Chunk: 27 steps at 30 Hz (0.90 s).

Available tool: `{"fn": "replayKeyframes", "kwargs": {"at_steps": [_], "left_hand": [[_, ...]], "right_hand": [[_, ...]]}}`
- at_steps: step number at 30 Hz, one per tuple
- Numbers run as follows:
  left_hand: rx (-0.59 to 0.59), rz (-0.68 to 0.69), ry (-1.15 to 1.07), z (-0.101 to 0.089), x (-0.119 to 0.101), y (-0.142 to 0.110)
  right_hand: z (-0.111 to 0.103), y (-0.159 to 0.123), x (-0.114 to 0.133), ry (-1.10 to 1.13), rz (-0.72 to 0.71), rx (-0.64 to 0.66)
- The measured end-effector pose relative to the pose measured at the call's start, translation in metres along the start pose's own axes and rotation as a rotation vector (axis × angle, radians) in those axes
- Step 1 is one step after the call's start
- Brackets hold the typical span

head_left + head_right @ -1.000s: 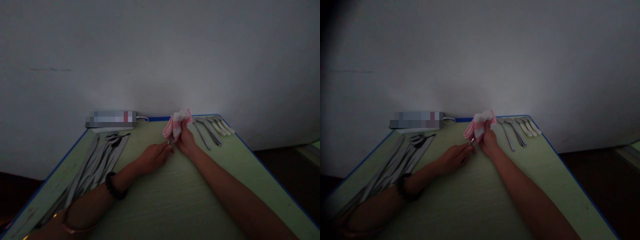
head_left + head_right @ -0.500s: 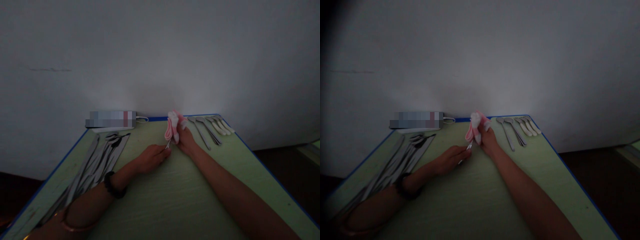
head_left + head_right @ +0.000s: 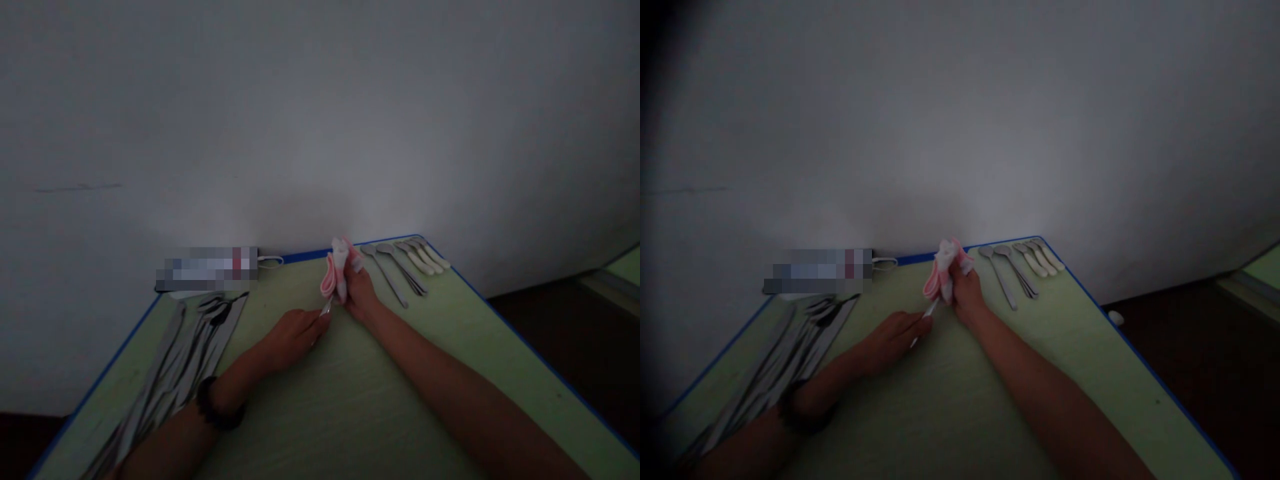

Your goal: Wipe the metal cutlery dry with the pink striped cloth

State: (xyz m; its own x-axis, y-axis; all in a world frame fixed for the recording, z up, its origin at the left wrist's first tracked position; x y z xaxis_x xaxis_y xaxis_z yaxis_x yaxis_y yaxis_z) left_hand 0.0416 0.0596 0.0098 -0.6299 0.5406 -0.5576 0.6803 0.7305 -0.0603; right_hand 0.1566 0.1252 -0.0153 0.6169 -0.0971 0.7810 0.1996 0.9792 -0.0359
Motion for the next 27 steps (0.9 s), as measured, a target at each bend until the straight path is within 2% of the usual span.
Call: {"fn": "replayKeyframes", "kwargs": {"at_steps": [6, 9, 15, 19, 24, 27], "left_hand": [[-0.059, -0.048, -0.35, -0.001, 0.012, 0.0], [-0.084, -0.049, -0.408, -0.001, 0.015, 0.0], [-0.106, -0.039, -0.376, -0.001, 0.016, 0.002], [-0.103, 0.016, -0.215, -0.002, 0.01, 0.003], [-0.053, 0.106, -0.095, -0.003, 0.004, 0.0], [-0.045, 0.103, -0.151, -0.004, 0.005, -0.002]], "right_hand": [[-0.011, 0.002, -0.011, -0.034, 0.048, -0.124], [-0.008, -0.003, -0.014, -0.027, 0.064, -0.12], [0.007, -0.012, -0.021, 0.029, 0.124, 0.025], [0.008, -0.006, -0.012, -0.007, 0.051, 0.087], [-0.005, 0.007, 0.003, -0.021, -0.078, 0.015], [-0.011, 0.006, 0.004, -0.122, -0.107, -0.053]]}}
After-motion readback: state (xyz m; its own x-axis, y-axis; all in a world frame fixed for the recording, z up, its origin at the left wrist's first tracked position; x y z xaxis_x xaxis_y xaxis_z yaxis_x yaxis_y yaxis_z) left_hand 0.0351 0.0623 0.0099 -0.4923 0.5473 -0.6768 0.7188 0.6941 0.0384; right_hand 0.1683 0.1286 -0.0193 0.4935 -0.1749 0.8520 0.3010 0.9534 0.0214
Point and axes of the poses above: each hand's wrist, its own y-axis towards the middle knuckle, its own z-axis out of the palm, x = y × z, the point moved 7 cm from there along y, towards the middle knuckle, and after that the axes turned 2 degrees about -y, right-handed, at the moved point
